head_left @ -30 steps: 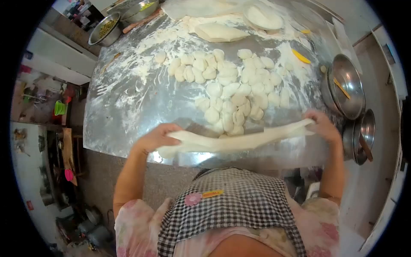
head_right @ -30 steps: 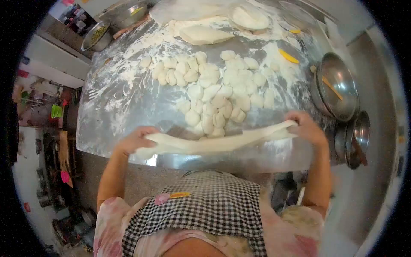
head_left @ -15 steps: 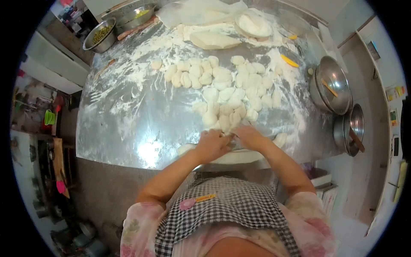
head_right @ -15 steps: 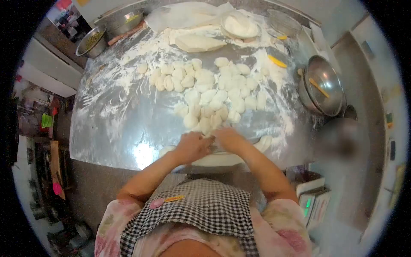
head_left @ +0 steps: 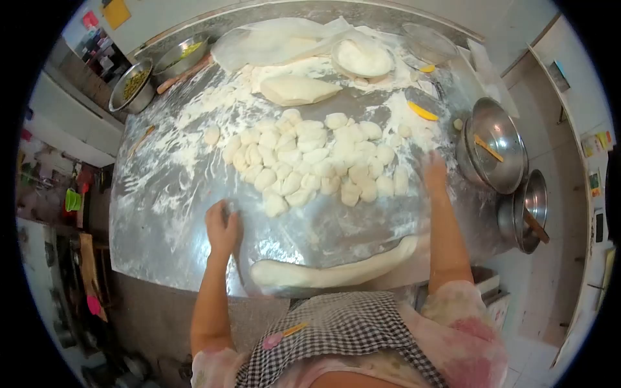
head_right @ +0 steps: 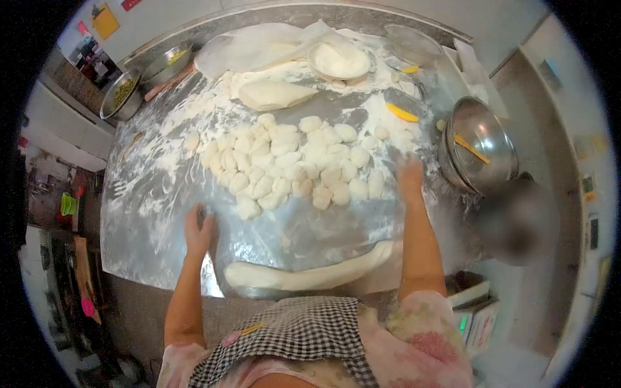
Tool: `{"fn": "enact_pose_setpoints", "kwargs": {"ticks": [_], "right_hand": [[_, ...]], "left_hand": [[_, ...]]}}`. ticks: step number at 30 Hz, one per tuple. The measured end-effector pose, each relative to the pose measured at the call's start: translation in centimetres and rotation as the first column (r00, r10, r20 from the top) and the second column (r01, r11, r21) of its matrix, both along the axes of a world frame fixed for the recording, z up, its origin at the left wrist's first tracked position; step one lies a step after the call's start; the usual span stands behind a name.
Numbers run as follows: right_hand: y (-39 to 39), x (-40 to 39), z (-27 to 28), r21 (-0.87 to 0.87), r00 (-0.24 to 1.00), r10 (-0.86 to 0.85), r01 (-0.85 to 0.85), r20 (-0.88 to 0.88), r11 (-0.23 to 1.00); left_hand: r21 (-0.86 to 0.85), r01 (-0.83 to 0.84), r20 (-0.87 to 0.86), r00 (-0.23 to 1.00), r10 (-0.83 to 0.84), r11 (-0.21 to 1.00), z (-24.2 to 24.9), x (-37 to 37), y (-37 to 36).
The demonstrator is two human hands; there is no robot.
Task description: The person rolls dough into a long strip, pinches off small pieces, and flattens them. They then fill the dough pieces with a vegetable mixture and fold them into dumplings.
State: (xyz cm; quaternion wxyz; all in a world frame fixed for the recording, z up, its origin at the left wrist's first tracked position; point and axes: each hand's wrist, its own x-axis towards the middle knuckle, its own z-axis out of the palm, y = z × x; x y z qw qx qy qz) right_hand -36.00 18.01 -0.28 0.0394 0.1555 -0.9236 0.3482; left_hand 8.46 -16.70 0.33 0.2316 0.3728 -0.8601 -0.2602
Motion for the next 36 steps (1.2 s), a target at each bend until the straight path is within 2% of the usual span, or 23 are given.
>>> {"fn": "enact_pose_setpoints", "kwargs": {"ticks": [1, 4, 6, 7, 8, 9, 10, 14, 15, 17, 18, 19, 20, 21, 22, 24, 26, 29, 30, 32, 33, 34, 36], "right_hand": [[1.2, -1.6, -0.8, -0.004, 0.994, -0.087, 0.088, 0.062, 0.996], [-0.1, -4.7, -2.0, 0.188, 0.971, -0.188, 0.214, -0.145, 0.959], [-4.8, -7.4, -3.1, 0.327, 0.975, 0.019, 0.056, -0.223, 0.943], [-7.0, -14.2, -10.2, 0.207, 0.989, 0.072, -0.098, 0.132, 0.973], [-13.3, -9.1, -8.4, 0.185, 0.962, 0.182, -0.145, -0.202, 0.972], [-24.0, -6.7, -14.1, 0.551, 0.833, 0.531, -0.375, -0.152, 0.746], [-24.7, 2.0, -0.9, 0.513, 0.772, 0.598, -0.61, 0.214, 0.604], [-22.9, 5.9, 0.6, 0.437, 0.564, 0.824, -0.73, -0.05, 0.526], [-21.1, 3.6, 1.8, 0.537, 0.522, 0.852, -0.724, 0.017, 0.433], [-18.6, -0.9, 2.2, 0.474, 0.717, 0.674, -0.662, 0.178, 0.58], [-17.2, -3.3, 1.9, 0.681, 0.851, 0.5, -0.464, 0.164, 0.566], [-14.9, -3.5, 2.0, 0.654, 0.908, 0.415, -0.278, -0.061, 0.704], [-12.9, -5.6, -0.8, 0.686, 0.868, 0.459, -0.217, -0.191, 0.695], [-12.4, -1.5, 4.1, 0.72, 0.908, 0.414, -0.242, -0.069, 0.65], [-11.1, 0.4, 3.8, 0.651, 0.865, 0.467, -0.249, -0.182, 0.717], [-10.6, 8.3, 7.8, 0.614, 0.831, 0.536, -0.503, 0.151, 0.608], [-9.6, 15.9, 6.9, 0.599, 0.709, 0.676, -0.635, 0.201, 0.487], [-9.2, 13.4, 3.4, 0.711, 0.486, 0.826, -0.686, 0.286, 0.157], [-9.2, 11.1, 0.8, 0.709, 0.517, 0.854, -0.58, -0.059, 0.4], [-11.3, 8.6, 0.4, 0.815, 0.719, 0.661, -0.243, -0.213, 0.526], [-12.8, 9.7, 2.1, 0.682, 0.838, 0.501, -0.238, -0.214, 0.691], [-13.6, 9.6, 1.6, 0.241, 0.815, 0.579, -0.562, 0.0, 0.791], [-15.5, 17.4, 4.8, 0.606, 0.588, 0.801, -0.598, -0.113, 0.525]], "left_hand": [[0.077, -0.087, 0.014, 0.996, 0.087, 0.993, -0.5, 0.6, -0.4], [-0.121, -0.095, 0.059, 0.993, 0.103, 0.988, -1.7, 0.5, -1.6], [-0.247, -0.099, 0.138, 0.981, 0.136, 0.964, -1.6, -0.4, -1.1], [-0.307, -0.098, 0.178, 0.971, 0.158, 0.946, -1.4, -1.0, -0.7], [-0.298, -0.099, 0.19, 0.969, 0.161, 0.949, -1.6, -1.3, -0.3], [-0.3, -0.111, 0.213, 0.961, 0.18, 0.947, -1.4, -0.8, -0.3], [-0.304, -0.108, 0.222, 0.958, 0.181, 0.947, -1.2, -1.0, -0.7], [-0.291, -0.111, 0.205, 0.963, 0.175, 0.95, -1.0, -1.2, -0.7], [-0.298, -0.109, 0.195, 0.966, 0.172, 0.948, -1.0, -1.2, -0.8], [-0.3, -0.101, 0.184, 0.969, 0.162, 0.949, -1.1, -1.0, -0.7], [-0.313, -0.096, 0.18, 0.971, 0.159, 0.945, -1.2, -0.9, -0.8], [-0.306, -0.101, 0.172, 0.972, 0.159, 0.947, -1.1, -1.0, -1.0], [-0.295, -0.105, 0.169, 0.972, 0.16, 0.95, -1.1, -1.0, -1.1], [-0.277, -0.106, 0.173, 0.972, 0.158, 0.955, -1.2, -0.8, -0.8], [-0.278, -0.105, 0.179, 0.971, 0.159, 0.955, -1.3, -0.5, -0.6], [-0.301, -0.094, 0.166, 0.975, 0.149, 0.949, -1.3, -0.7, -0.9], [-0.312, -0.093, 0.157, 0.977, 0.148, 0.945, -1.4, -1.0, -1.2], [-0.323, -0.086, 0.164, 0.976, 0.145, 0.943, -1.4, -0.3, -0.6], [-0.335, -0.088, 0.156, 0.977, 0.147, 0.938, -1.5, -0.6, -1.0], [-0.37, -0.082, 0.128, 0.982, 0.138, 0.925, -2.2, -0.4, -1.3], [-0.387, -0.072, 0.119, 0.985, 0.127, 0.919, -2.6, -0.1, -1.2], [-0.354, 0.009, 0.126, 0.991, 0.038, 0.935, -2.8, 0.1, -1.1], [-0.288, 0.173, 0.118, 0.982, -0.144, 0.942, -2.7, -0.6, -0.4]]}}
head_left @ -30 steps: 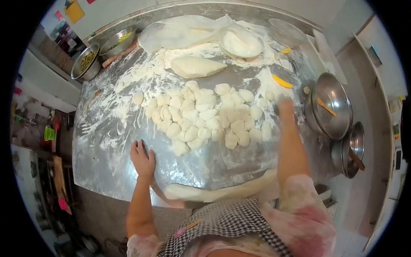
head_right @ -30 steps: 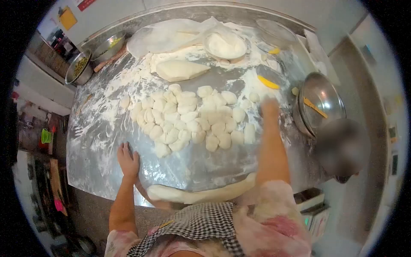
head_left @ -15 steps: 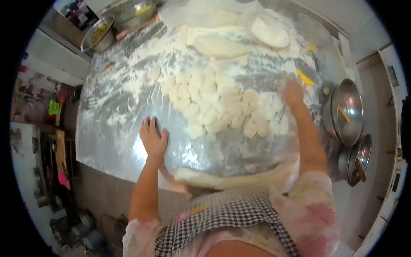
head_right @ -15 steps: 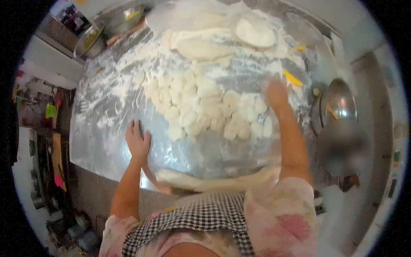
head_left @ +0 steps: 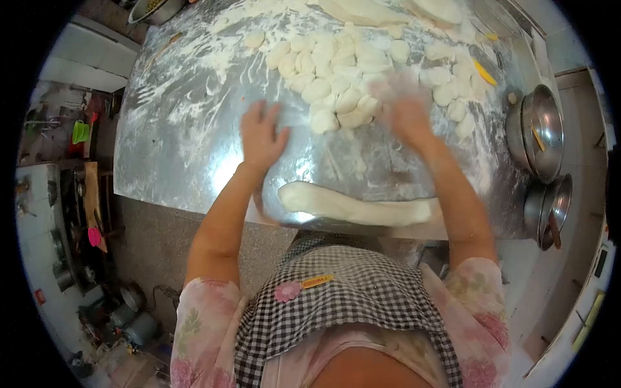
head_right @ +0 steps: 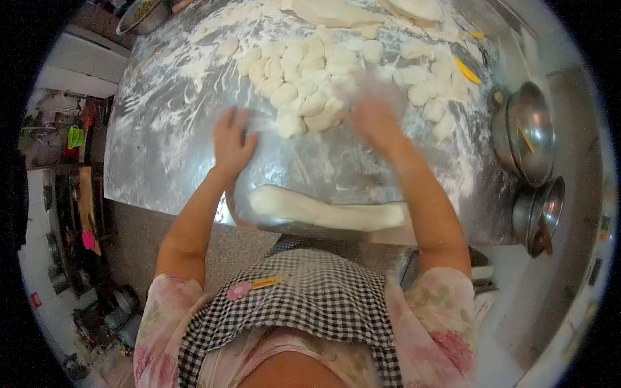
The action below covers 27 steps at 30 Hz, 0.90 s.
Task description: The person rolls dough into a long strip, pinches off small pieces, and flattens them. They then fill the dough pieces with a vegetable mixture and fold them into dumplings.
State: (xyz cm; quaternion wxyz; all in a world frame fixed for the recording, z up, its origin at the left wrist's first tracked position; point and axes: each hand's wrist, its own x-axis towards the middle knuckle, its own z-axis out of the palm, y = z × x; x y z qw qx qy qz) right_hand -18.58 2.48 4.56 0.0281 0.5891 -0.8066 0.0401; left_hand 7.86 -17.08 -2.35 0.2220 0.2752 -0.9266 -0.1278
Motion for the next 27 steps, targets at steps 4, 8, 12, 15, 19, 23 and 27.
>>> {"fn": "enact_pose_setpoints", "kwargs": {"ticks": [4, 8, 12, 15, 19, 23, 27], "right_hand": [[-2.6, 2.0, -2.3, 0.102, 0.998, 0.041, -0.036, -0.046, 0.994], [-1.0, 2.7, 0.0, -0.053, 0.951, -0.291, 0.287, -0.104, 0.957], [6.7, 13.7, -1.0, -0.16, 0.983, 0.037, -0.009, 0.178, 0.987], [11.2, 22.6, -2.0, 0.211, 0.922, -0.013, -0.075, 0.386, 0.975], [4.3, 16.5, -3.8, 0.108, 0.96, -0.224, 0.208, 0.168, 0.972], [-0.6, 10.6, -3.9, -0.007, 0.902, -0.432, 0.432, -0.011, 0.902], [3.1, 15.2, -3.2, 0.26, 0.958, -0.285, 0.281, -0.022, 0.924]], "left_hand": [[-0.044, 0.289, 0.126, 0.951, -0.282, 0.956, 1.6, -4.8, 1.1], [-0.089, 0.057, 0.142, 0.989, -0.044, 0.994, 3.6, -5.0, 2.7], [0.119, 0.503, 0.139, 0.845, -0.516, 0.856, 5.5, 2.9, 9.6], [0.126, 0.567, 0.203, 0.788, -0.581, 0.814, 3.9, 6.2, 12.0], [0.185, 0.498, 0.252, 0.809, -0.531, 0.847, 3.0, 3.4, 8.3], [0.205, 0.336, 0.386, 0.836, -0.391, 0.92, 4.5, 3.0, 3.0], [-0.078, 0.397, 0.294, 0.886, -0.36, 0.914, 1.9, 9.4, 3.8]]}}
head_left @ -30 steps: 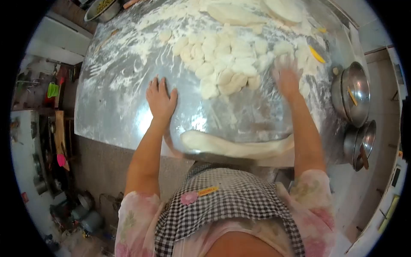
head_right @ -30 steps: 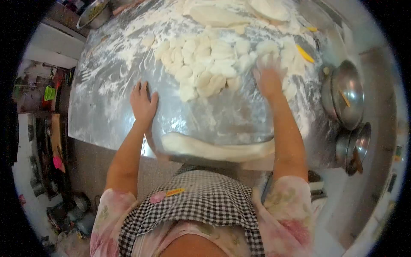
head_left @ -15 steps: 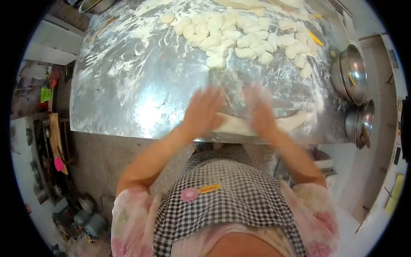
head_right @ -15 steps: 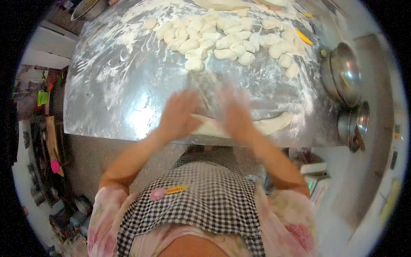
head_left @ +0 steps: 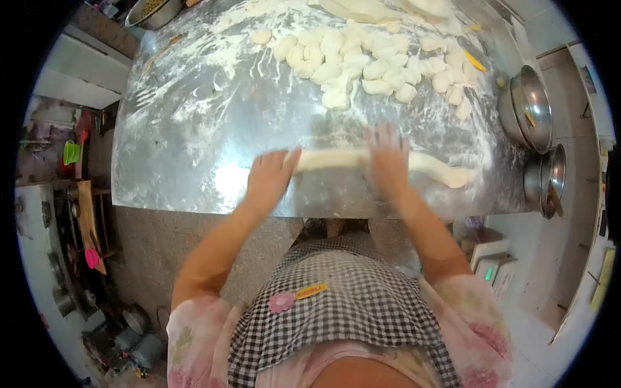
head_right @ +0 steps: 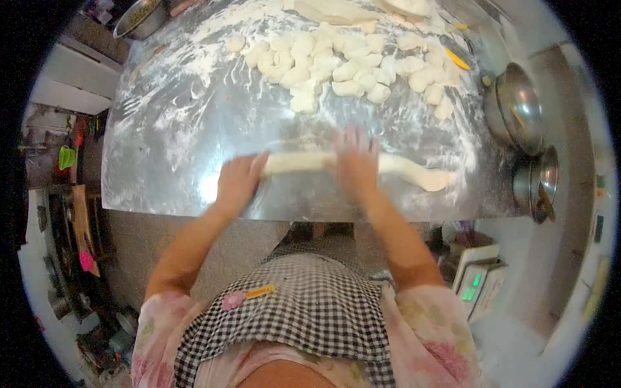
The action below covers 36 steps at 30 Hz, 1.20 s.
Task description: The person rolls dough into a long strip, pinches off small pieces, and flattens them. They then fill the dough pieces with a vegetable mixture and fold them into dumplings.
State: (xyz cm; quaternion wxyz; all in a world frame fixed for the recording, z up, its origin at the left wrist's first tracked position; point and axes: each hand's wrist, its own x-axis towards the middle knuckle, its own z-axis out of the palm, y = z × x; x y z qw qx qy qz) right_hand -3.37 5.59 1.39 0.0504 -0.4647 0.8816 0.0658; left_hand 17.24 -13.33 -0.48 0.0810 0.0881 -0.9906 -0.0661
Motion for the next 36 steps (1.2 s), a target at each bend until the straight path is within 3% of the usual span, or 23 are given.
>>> {"fn": "enact_pose_setpoints", "kwargs": {"ticks": [2, 4, 5, 7, 9, 10, 13, 15, 16, 18, 20, 22, 24, 25, 27, 28, 30, 32, 34, 35, 36], "right_hand": [[5.2, 5.2, -0.5, 0.029, 0.992, 0.12, -0.121, 0.039, 0.992], [8.4, 8.3, 0.9, 0.176, 0.962, 0.062, -0.111, 0.264, 0.978], [8.4, 8.0, 0.9, 0.157, 0.966, 0.059, -0.101, 0.254, 0.982], [8.3, 7.5, 0.8, 0.122, 0.969, 0.055, -0.086, 0.239, 0.989], [5.0, 3.9, -0.5, -0.042, 0.995, 0.063, -0.06, 0.082, 0.997], [2.4, 1.3, -0.7, -0.07, 0.997, -0.026, 0.031, 0.073, 0.997], [-3.3, -4.8, 0.5, -0.254, 0.965, -0.257, 0.264, 0.058, 0.931], [-3.1, -4.8, -0.9, -0.255, 0.977, -0.207, 0.19, -0.042, 0.948], [-2.7, -4.5, -0.9, -0.242, 0.977, -0.191, 0.164, -0.094, 0.956], [0.4, -0.4, -0.3, -0.234, 0.999, -0.032, 0.026, -0.021, 0.972], [3.9, 3.3, 0.9, -0.097, 0.986, 0.07, -0.055, 0.151, 0.994], [8.1, 4.9, 2.2, 0.001, 0.943, 0.038, -0.04, 0.332, 0.999], [12.3, 3.2, 2.1, 0.013, 0.965, -0.176, 0.176, 0.194, 0.984], [13.6, 2.1, 1.6, 0.004, 0.953, -0.275, 0.277, 0.125, 0.961], [13.8, -1.5, -0.4, -0.031, 0.971, -0.237, 0.236, -0.04, 0.971], [13.3, -4.0, -1.1, -0.042, 0.971, -0.208, 0.204, -0.118, 0.978], [9.1, -9.9, -0.3, -0.051, 0.946, -0.323, 0.321, -0.04, 0.946], [7.1, -15.6, -1.1, -0.236, 0.907, -0.41, 0.378, -0.1, 0.895], [7.7, -17.1, -0.5, -0.249, 0.923, -0.374, 0.343, -0.088, 0.905], [8.2, -17.5, -0.2, -0.256, 0.93, -0.357, 0.325, -0.089, 0.91], [8.9, -17.2, 0.0, -0.165, 0.952, -0.296, 0.281, -0.077, 0.946]], "left_hand": [[-0.026, -0.026, 0.012, 1.0, 0.026, 0.999, 0.7, 3.2, 3.5], [0.116, -0.11, 0.144, 0.985, 0.093, 0.987, 3.3, 4.8, 6.7], [0.181, -0.161, 0.212, 0.97, 0.121, 0.97, 4.1, 4.8, 7.3], [0.108, -0.222, 0.151, 0.967, 0.205, 0.969, 2.5, 2.4, 5.7], [0.04, -0.306, 0.132, 0.945, 0.299, 0.951, 1.7, -1.7, 2.8], [0.009, -0.358, 0.145, 0.924, 0.353, 0.934, 1.7, -4.2, 1.1], [-0.028, -0.545, 0.019, 0.838, 0.545, 0.838, 0.0, -8.6, -3.7], [-0.065, -0.556, -0.094, 0.83, 0.549, 0.829, 0.1, -9.4, -5.4], [-0.101, -0.499, -0.059, 0.866, 0.496, 0.861, -0.1, -9.0, -5.2], [-0.164, -0.388, 0.003, 0.919, 0.394, 0.907, -0.4, -6.9, -3.4], [-0.177, -0.261, -0.017, 0.965, 0.262, 0.949, 0.6, -5.8, 0.2], [-0.047, 0.047, -0.065, 0.997, -0.05, 0.998, 1.2, -5.3, 5.3], [0.055, 0.348, -0.147, 0.93, -0.337, 0.936, 1.6, -5.9, 8.6], [0.077, 0.32, -0.168, 0.938, -0.304, 0.944, 1.6, -6.6, 8.5], [0.127, 0.265, -0.199, 0.951, -0.237, 0.956, 1.3, -8.8, 8.2], [0.177, 0.194, -0.096, 0.979, -0.179, 0.965, 1.8, -9.8, 7.7], [0.245, 0.021, 0.125, 0.991, -0.053, 0.969, 3.4, -11.4, 5.6], [0.201, -0.112, 0.134, 0.987, 0.086, 0.973, 2.8, -11.3, 3.2], [0.193, -0.166, 0.05, 0.986, 0.16, 0.967, 2.5, -8.9, 1.1], [0.225, -0.213, 0.087, 0.976, 0.198, 0.951, 3.0, -7.5, 1.0], [0.167, -0.221, 0.077, 0.975, 0.211, 0.961, 3.2, -6.6, 1.8]]}}
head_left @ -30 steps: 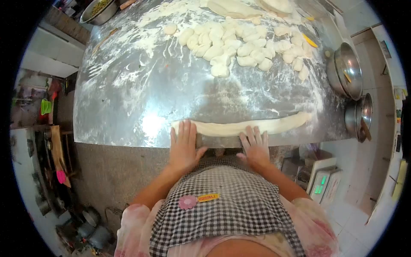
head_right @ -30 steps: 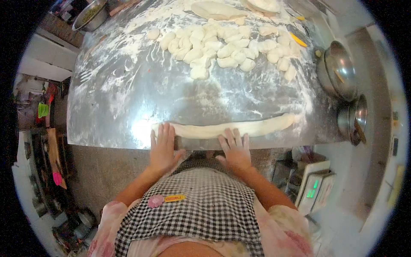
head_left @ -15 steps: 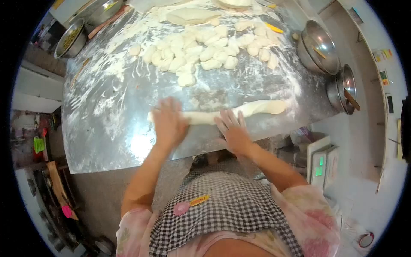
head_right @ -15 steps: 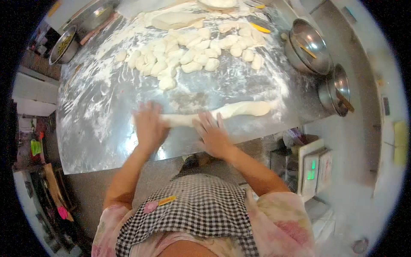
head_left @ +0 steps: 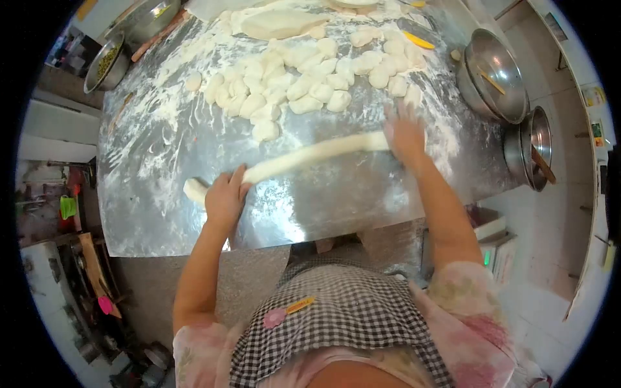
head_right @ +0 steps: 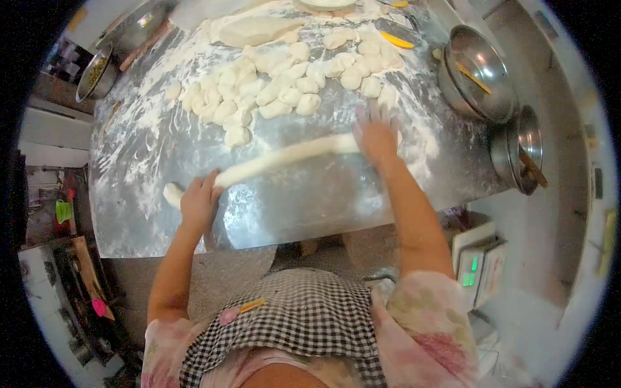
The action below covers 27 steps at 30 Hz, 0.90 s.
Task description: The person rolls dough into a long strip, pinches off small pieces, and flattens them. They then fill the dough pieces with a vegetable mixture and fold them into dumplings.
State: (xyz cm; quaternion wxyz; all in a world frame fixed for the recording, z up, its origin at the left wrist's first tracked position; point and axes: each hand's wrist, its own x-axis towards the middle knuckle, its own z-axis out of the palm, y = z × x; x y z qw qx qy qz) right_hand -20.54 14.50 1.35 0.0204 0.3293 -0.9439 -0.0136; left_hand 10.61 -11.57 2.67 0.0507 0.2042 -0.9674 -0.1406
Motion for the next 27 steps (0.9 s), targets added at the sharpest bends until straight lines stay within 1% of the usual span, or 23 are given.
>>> {"fn": "enact_pose_setpoints", "kwargs": {"ticks": [2, 4, 5, 6, 9, 11, 12, 13, 15, 16, 18, 19, 20, 21, 22, 23, 24, 25, 26, 27], "right_hand": [[2.9, 3.2, 0.4, 0.169, 0.99, 0.107, -0.122, 0.092, 0.978], [6.4, 7.7, 0.7, 0.086, 0.966, 0.201, -0.217, 0.165, 0.972], [8.7, 9.9, 0.0, 0.008, 0.963, 0.201, -0.206, 0.181, 0.979], [10.2, 11.3, -0.6, -0.071, 0.96, 0.203, -0.193, 0.195, 0.979], [10.1, 11.8, -0.3, -0.02, 0.967, 0.088, -0.086, 0.24, 0.996], [6.6, 7.9, -0.2, -0.036, 0.988, 0.008, -0.003, 0.152, 0.999], [4.7, 5.1, -0.3, -0.046, 0.994, -0.029, 0.034, 0.109, 0.998], [2.9, 2.5, -0.6, -0.062, 0.992, -0.099, 0.105, 0.083, 0.993], [-0.4, -2.2, -0.2, -0.108, 0.975, -0.211, 0.217, 0.066, 0.97], [-0.9, -3.4, 0.2, -0.129, 0.963, -0.258, 0.267, 0.079, 0.955], [0.6, -3.5, -0.6, -0.113, 0.992, -0.119, 0.122, 0.027, 0.986], [1.5, -3.6, -0.7, -0.1, 0.999, -0.046, 0.045, -0.002, 0.994], [2.7, -3.2, -0.6, -0.06, 0.998, -0.02, 0.023, 0.051, 0.998], [4.5, -1.8, -0.3, -0.023, 0.995, 0.002, 0.0, 0.101, 1.0], [6.1, 0.2, -0.2, 0.017, 0.988, 0.024, -0.027, 0.152, 1.0], [7.7, 2.8, -1.5, 0.005, 0.999, 0.038, -0.038, 0.013, 0.999], [8.9, 5.3, -2.5, -0.007, 0.99, 0.046, -0.047, -0.132, 0.999], [8.7, 7.7, -1.8, -0.05, 0.996, 0.059, -0.063, -0.068, 0.997], [7.4, 10.4, -1.1, -0.092, 0.997, 0.078, -0.078, -0.003, 0.993], [5.5, 13.8, 0.7, -0.082, 0.977, 0.172, -0.163, 0.127, 0.983]], "left_hand": [[-0.115, -0.014, 0.003, 1.0, 0.015, 0.993, 0.0, 1.3, 1.5], [-0.175, 0.075, -0.039, 0.996, -0.083, 0.982, 0.8, -0.6, 6.3], [0.017, 0.199, -0.002, 0.98, -0.199, 0.98, 1.3, -1.7, 8.9], [0.209, 0.305, 0.01, 0.949, -0.314, 0.929, 1.6, -2.8, 10.9], [0.018, 0.315, 0.152, 0.937, -0.314, 0.949, -1.5, -7.2, 12.7], [-0.097, 0.189, 0.13, 0.976, -0.176, 0.977, -0.7, -11.5, 9.8], [-0.154, 0.131, 0.093, 0.989, -0.117, 0.979, -1.9, -13.3, 8.1], [-0.212, 0.038, 0.096, 0.995, -0.018, 0.977, -1.1, -15.3, 6.7], [-0.235, -0.167, -0.102, 0.984, 0.147, 0.957, -1.9, -17.7, 3.5], [-0.244, -0.203, -0.091, 0.978, 0.186, 0.948, -1.8, -17.6, 3.4], [-0.256, -0.262, -0.072, 0.965, 0.252, 0.93, -1.5, -17.2, 3.7], [-0.276, -0.194, -0.015, 0.98, 0.197, 0.942, -1.5, -16.0, 5.1], [-0.239, -0.046, 0.102, 0.992, 0.072, 0.97, -1.1, -14.3, 6.7], [-0.188, 0.098, 0.208, 0.976, -0.058, 0.977, -0.1, -12.3, 8.5], [-0.212, 0.198, 0.132, 0.976, -0.173, 0.957, -2.2, -9.8, 10.1], [-0.241, 0.311, 0.103, 0.95, -0.294, 0.919, -1.5, -6.9, 11.8], [-0.235, 0.45, 0.098, 0.893, -0.439, 0.862, -0.4, -4.6, 12.5], [-0.201, 0.497, -0.005, 0.862, -0.508, 0.844, -0.1, -3.1, 12.4], [-0.151, 0.456, -0.021, 0.886, -0.464, 0.877, 0.0, -2.8, 11.3], [-0.097, 0.414, -0.033, 0.907, -0.419, 0.905, -0.1, -2.6, 10.2]]}}
